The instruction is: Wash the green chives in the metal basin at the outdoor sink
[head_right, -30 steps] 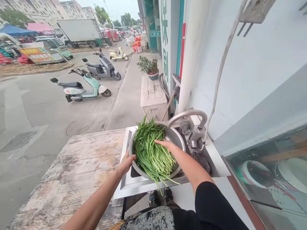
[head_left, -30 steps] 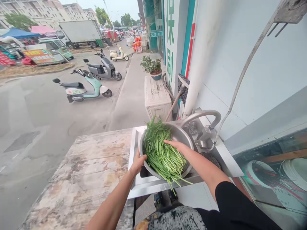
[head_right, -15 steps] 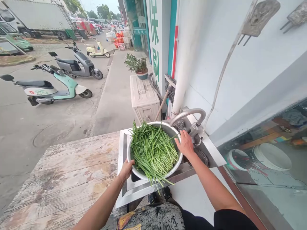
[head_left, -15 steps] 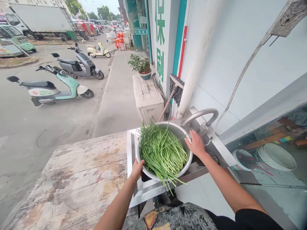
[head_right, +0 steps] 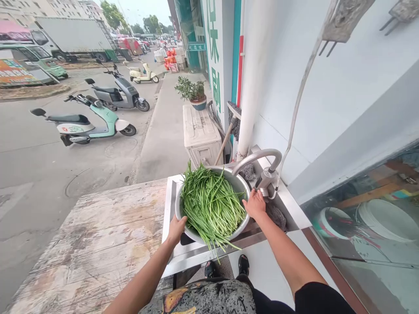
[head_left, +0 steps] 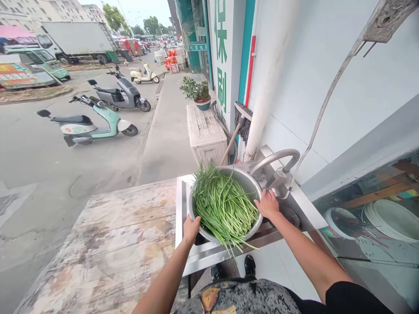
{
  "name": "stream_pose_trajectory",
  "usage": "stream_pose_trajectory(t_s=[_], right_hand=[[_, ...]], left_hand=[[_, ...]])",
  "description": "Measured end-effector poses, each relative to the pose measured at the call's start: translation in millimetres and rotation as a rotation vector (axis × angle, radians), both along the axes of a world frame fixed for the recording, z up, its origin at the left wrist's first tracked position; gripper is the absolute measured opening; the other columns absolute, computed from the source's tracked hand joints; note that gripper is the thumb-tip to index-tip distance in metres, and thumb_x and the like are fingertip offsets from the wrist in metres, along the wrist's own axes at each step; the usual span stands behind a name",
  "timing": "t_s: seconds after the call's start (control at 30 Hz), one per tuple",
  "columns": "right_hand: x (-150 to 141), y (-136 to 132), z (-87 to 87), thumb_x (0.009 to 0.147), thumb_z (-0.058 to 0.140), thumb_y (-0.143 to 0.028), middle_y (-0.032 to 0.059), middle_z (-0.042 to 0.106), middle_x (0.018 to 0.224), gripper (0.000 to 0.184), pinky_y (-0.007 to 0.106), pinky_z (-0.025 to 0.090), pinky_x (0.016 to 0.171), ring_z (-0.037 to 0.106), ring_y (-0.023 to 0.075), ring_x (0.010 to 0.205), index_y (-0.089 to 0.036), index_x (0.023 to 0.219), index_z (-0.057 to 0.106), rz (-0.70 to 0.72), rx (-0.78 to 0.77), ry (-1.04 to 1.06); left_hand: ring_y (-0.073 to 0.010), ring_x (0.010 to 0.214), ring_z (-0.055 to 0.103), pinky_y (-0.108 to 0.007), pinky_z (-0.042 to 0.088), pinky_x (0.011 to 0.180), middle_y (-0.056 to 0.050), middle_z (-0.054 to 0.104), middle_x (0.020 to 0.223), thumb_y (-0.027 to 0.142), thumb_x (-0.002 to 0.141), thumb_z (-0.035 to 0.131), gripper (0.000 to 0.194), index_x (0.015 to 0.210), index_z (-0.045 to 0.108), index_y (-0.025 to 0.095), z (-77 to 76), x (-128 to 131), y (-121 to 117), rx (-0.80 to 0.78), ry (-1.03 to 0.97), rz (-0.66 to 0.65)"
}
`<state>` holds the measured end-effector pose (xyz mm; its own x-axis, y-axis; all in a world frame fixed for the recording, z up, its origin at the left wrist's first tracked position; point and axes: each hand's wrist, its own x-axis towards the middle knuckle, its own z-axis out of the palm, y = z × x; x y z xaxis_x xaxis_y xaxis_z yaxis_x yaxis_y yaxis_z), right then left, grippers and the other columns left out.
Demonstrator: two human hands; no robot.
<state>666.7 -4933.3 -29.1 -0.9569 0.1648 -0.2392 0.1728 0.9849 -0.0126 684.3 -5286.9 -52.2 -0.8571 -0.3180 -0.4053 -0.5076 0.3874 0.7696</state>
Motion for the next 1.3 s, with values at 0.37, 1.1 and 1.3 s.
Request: stream_pose_trajectory(t_s=[0.37,1.1,1.3], right_hand=[[-19.2,-1.8,-1.3,0.09,0.039,-0.041,0.0315,0.063,0.109,0.074,0.041,-0.001,0.114,0.056,0.0357,0.115,0.014,0.139,0.03,0.075,0.094,-0.16],[-17.5,1.7,10.6,0.087,0.046,-0.041,0.0229,0.063,0.113,0.053,0.044,0.008,0.111,0.052,0.0308,0.118,-0.002,0.123,0.049,0.12,0.009,-0.084],[-13.6,-21.9,6.2,0.085,0.051,-0.031,0.0202,0.061,0.116,0.038,0.047,0.014,0.108,0.049,0.0297,0.121,-0.009,0.116,0.052,0.029,-0.095,-0.071]], left_hand=[[-0.018,0.08,0.063,-0.027,0.049,0.072,-0.008,0.067,0.089,0.015,0.074,0.054,0.031,0.105,0.057,0.012,10.7,-3.1,7.7,-0.076,0.068,-0.005],[-0.0231,0.086,0.063,-0.03,0.05,0.072,-0.01,0.065,0.091,0.017,0.073,0.054,0.025,0.099,0.054,0.015,2.9,8.9,-3.6,-0.084,0.059,0.002],[-0.0271,0.097,0.062,-0.034,0.048,0.085,-0.014,0.064,0.1,0.018,0.074,0.054,0.033,0.106,0.051,0.013,2.2,11.0,-22.1,-0.198,0.093,-0.015]])
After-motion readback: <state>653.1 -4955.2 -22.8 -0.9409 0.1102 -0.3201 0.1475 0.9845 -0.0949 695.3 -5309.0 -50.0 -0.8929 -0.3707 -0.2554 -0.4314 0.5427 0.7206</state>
